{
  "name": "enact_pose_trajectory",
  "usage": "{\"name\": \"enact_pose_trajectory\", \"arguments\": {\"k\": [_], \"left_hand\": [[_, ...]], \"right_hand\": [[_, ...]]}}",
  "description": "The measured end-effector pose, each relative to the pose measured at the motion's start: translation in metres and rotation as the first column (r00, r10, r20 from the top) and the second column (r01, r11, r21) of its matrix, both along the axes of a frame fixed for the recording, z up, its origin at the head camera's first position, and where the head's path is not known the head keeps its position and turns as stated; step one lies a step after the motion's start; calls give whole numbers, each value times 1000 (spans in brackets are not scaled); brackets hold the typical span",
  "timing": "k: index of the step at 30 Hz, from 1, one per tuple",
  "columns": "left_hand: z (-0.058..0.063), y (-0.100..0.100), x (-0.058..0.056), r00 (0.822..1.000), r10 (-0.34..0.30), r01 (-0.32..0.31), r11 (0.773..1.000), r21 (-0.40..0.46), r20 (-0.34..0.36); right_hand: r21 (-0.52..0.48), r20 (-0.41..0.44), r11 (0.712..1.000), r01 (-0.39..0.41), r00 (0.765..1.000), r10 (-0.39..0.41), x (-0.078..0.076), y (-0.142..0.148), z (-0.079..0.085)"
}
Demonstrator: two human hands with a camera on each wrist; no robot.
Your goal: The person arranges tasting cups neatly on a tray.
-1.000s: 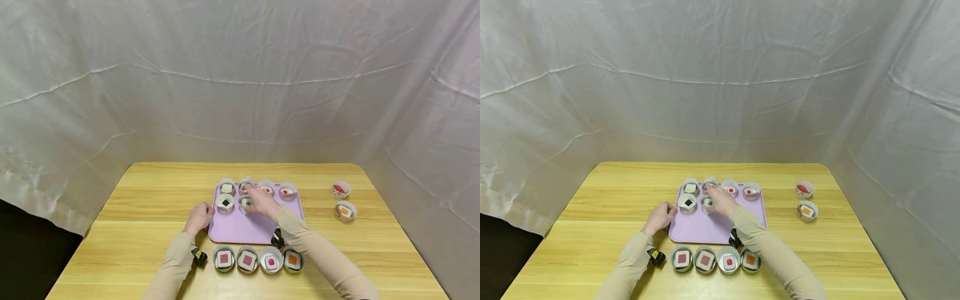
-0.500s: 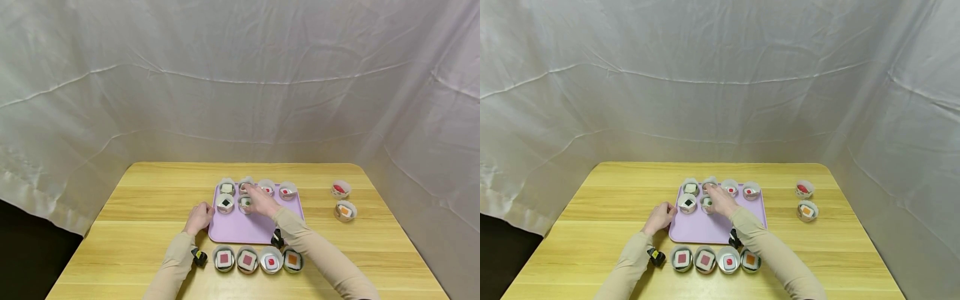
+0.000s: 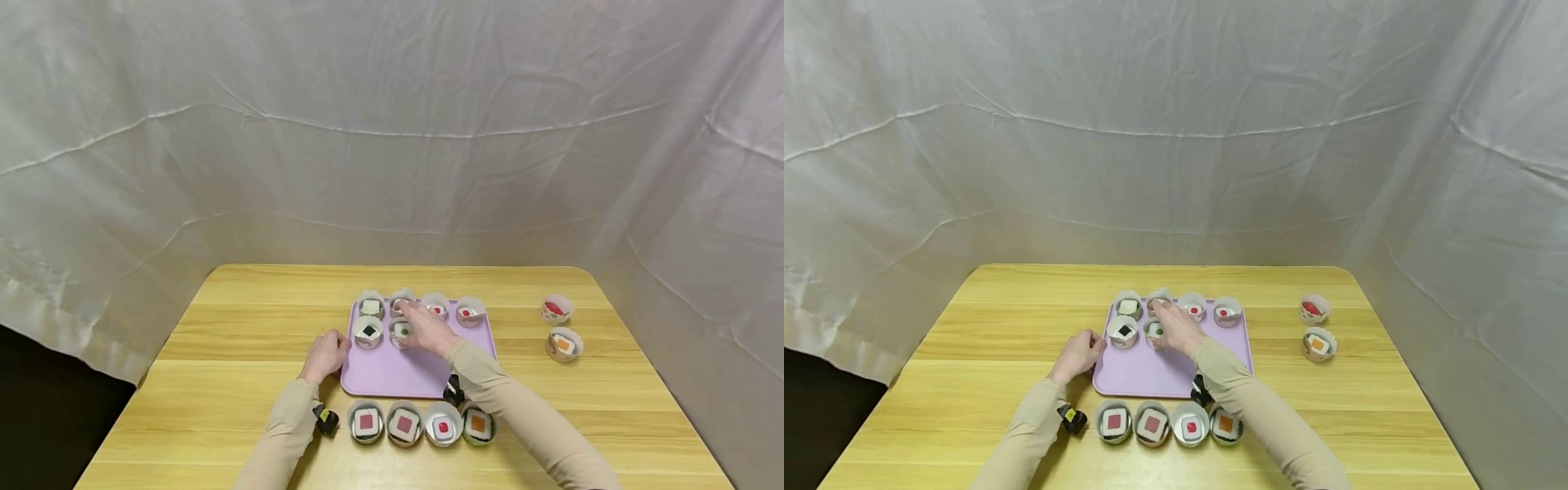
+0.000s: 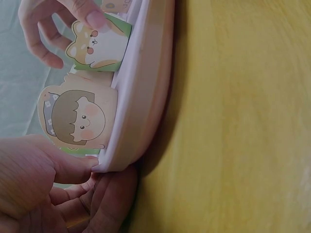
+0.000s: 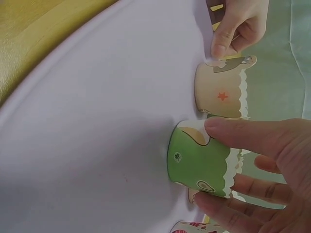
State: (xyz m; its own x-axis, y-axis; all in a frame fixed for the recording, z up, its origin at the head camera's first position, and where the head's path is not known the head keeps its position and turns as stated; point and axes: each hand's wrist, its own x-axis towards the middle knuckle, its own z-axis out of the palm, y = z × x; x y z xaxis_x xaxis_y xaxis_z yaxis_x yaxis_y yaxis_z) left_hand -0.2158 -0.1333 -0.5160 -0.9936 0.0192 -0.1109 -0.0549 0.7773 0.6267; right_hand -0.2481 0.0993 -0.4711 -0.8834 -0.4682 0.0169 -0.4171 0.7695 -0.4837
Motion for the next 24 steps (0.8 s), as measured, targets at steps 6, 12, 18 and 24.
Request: {"name": "enact_pose_trajectory", "arguments": {"k": [6,12,18,24], "left_hand": [[1,1,-1,1000,4,-4,1000,17,10],[1,0,-1,1000,0,0,1000,-2,13],[1,1,-2,1000,2,-2,1000,-1,15],[0,0,-1,1000,-2,2,1000,0,11]], "right_hand": [[3,3,1000,8,1000,-9,1,2,1],[5,20,1000,5,1000,-5,2,6,4],[2,52,1000,-13,999,12,5,11,9],[-38,77,999,-17,997,20,8,17,12]]}}
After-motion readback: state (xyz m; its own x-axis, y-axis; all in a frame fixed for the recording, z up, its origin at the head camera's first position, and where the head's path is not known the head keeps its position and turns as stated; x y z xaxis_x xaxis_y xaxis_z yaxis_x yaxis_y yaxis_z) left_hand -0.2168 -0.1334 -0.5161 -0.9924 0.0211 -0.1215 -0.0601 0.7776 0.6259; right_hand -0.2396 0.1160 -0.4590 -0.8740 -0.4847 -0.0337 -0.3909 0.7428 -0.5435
